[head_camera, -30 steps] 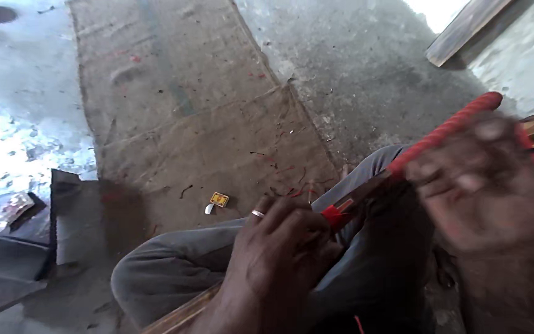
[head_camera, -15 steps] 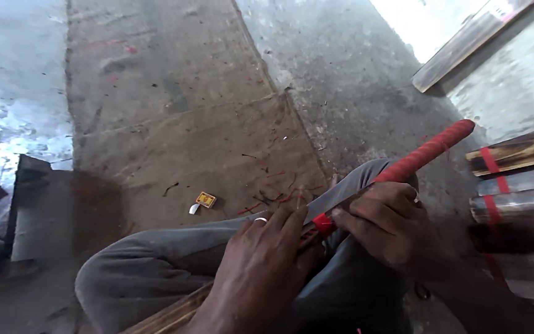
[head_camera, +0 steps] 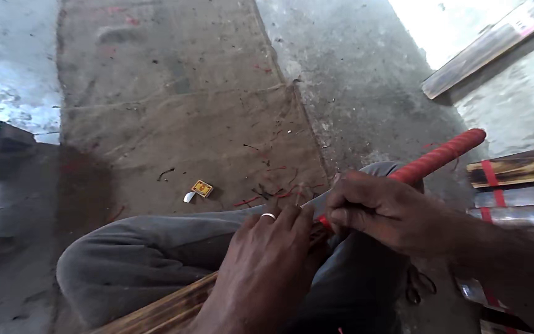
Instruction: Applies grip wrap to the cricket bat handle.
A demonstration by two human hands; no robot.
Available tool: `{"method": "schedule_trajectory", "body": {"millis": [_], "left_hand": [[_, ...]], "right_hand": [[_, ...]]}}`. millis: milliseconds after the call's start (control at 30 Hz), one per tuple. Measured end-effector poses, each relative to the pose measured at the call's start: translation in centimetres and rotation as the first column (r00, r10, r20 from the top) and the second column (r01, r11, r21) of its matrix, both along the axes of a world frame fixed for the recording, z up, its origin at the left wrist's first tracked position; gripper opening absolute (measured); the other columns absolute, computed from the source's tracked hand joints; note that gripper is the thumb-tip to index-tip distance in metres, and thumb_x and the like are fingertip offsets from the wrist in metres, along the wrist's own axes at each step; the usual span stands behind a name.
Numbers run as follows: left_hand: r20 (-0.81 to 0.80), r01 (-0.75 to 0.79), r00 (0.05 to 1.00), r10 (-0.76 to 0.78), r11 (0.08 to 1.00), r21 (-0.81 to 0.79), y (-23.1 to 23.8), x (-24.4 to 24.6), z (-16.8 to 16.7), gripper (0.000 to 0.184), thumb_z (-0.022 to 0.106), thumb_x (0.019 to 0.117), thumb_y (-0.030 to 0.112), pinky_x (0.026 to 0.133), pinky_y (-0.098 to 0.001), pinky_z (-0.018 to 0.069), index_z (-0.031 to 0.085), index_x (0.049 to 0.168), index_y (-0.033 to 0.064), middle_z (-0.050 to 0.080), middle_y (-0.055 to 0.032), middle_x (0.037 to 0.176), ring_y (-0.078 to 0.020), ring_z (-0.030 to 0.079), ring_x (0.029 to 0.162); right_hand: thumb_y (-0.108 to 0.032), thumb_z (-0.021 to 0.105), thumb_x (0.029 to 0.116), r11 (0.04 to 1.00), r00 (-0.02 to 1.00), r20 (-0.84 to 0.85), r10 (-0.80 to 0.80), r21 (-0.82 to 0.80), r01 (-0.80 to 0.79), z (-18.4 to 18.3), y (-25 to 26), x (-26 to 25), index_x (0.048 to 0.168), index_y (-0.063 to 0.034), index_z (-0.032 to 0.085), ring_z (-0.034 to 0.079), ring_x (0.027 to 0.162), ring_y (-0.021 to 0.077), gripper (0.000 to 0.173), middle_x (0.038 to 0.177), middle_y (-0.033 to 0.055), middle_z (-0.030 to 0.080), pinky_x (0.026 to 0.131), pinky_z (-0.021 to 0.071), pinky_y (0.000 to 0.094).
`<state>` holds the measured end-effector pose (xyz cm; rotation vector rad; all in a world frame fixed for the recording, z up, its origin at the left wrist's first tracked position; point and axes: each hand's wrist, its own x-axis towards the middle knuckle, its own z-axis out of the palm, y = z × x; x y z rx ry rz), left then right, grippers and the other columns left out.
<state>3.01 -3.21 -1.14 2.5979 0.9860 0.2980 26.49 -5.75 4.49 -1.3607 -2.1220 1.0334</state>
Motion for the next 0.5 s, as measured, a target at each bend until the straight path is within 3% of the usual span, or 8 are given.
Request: {"method": "schedule_trajectory", "body": {"millis": [100,167,233,300,333,400,433,500], "left_hand": [[-0.015,-0.017,1.000,0.017,0.999,0.028,-0.4,0.3,-0.1,0.051,0.057,0.0937,0.060,0.074,-0.0434,0.0575,0.069,0.121,0.0190,0.071,0.0011,0.107,-0.0196,0.069,0.092],[-0.025,-0.018,1.000,0.018,1.000,-0.001,-0.1,0.1,0.0,0.057,0.053,0.0946,0.064,0.074,-0.0443,0.0572,0.066,0.130,0.0210,0.071,0.0017,0.111,-0.0191,0.069,0.092],[-0.033,-0.010,0.999,0.009,0.999,-0.050,0.2,-0.1,0.4,0.062,0.046,0.0964,0.069,0.073,-0.0441,0.0572,0.062,0.137,0.0256,0.070,0.0043,0.114,-0.0170,0.069,0.090],[-0.020,-0.004,1.000,0.003,0.998,-0.058,0.6,0.0,0.9,0.061,0.038,0.0996,0.069,0.071,-0.0436,0.0565,0.059,0.141,0.0293,0.069,0.0057,0.117,-0.0165,0.069,0.090],[-0.014,-0.004,1.000,0.003,0.998,-0.058,0.6,0.1,1.0,0.059,0.035,0.1013,0.066,0.071,-0.0439,0.0562,0.058,0.142,0.0307,0.069,0.0060,0.120,-0.0168,0.069,0.092],[-0.037,0.012,0.999,-0.015,0.996,-0.084,0.5,0.5,1.3,0.056,0.033,0.1037,0.062,0.074,-0.0465,0.0568,0.056,0.145,0.0335,0.069,0.0059,0.122,-0.0184,0.069,0.096],[-0.057,0.024,0.998,-0.031,0.994,-0.110,0.5,0.7,1.6,0.053,0.033,0.1045,0.060,0.073,-0.0483,0.0566,0.056,0.145,0.0344,0.071,0.0044,0.119,-0.0200,0.070,0.095],[-0.070,0.042,0.996,-0.057,0.980,-0.192,0.5,1.1,2.6,0.046,0.041,0.1046,0.054,0.070,-0.0525,0.0568,0.064,0.137,0.0311,0.074,-0.0018,0.111,-0.0254,0.072,0.090]], "right_hand": [[-0.029,0.050,0.1083,0.981,0.981,-0.030,-0.189,-0.049,0.188,-0.3,-0.2,-1.5,0.103,-0.0180,0.066,0.056,0.069,0.0037,0.021,0.078,-0.0084,0.057,0.060,0.0504,0.0229],[-0.026,0.049,0.1084,0.947,0.928,-0.197,-0.318,-0.124,0.298,-0.1,0.1,-1.5,0.103,-0.0154,0.065,0.055,0.067,0.0034,0.020,0.078,-0.0066,0.057,0.059,0.0496,0.0208],[-0.026,0.043,0.1097,0.867,0.696,-0.519,-0.496,-0.247,0.433,0.4,0.2,0.4,0.109,-0.0166,0.062,0.057,0.075,0.0048,0.021,0.088,-0.0045,0.058,0.069,0.0521,0.0221],[-0.032,0.036,0.1111,0.778,0.499,-0.684,-0.532,-0.164,0.606,-0.3,-1.1,3.4,0.115,-0.0214,0.058,0.060,0.086,0.0096,0.025,0.098,-0.0044,0.058,0.077,0.0548,0.0295],[-0.033,0.035,0.1114,0.674,0.453,-0.690,-0.565,-0.069,0.736,-1.1,-2.3,4.9,0.117,-0.0221,0.058,0.062,0.088,0.0115,0.026,0.101,-0.0045,0.060,0.078,0.0565,0.0321],[-0.028,0.038,0.1116,0.382,0.425,-0.521,-0.740,0.195,0.903,-4.5,-6.9,8.1,0.119,-0.0156,0.055,0.062,0.084,0.0140,0.022,0.099,-0.0014,0.060,0.076,0.0574,0.0362],[-0.027,0.042,0.1110,0.288,0.388,-0.341,-0.856,0.308,0.907,-7.1,-10.4,9.9,0.121,-0.0097,0.056,0.064,0.083,0.0163,0.024,0.098,0.0026,0.063,0.074,0.0579,0.0380],[-0.033,0.052,0.1063,0.295,0.255,0.161,-0.953,0.325,0.898,-12.9,-19.1,12.5,0.121,-0.0021,0.062,0.068,0.088,0.0238,0.036,0.100,0.0122,0.068,0.078,0.0594,0.0447]]}}
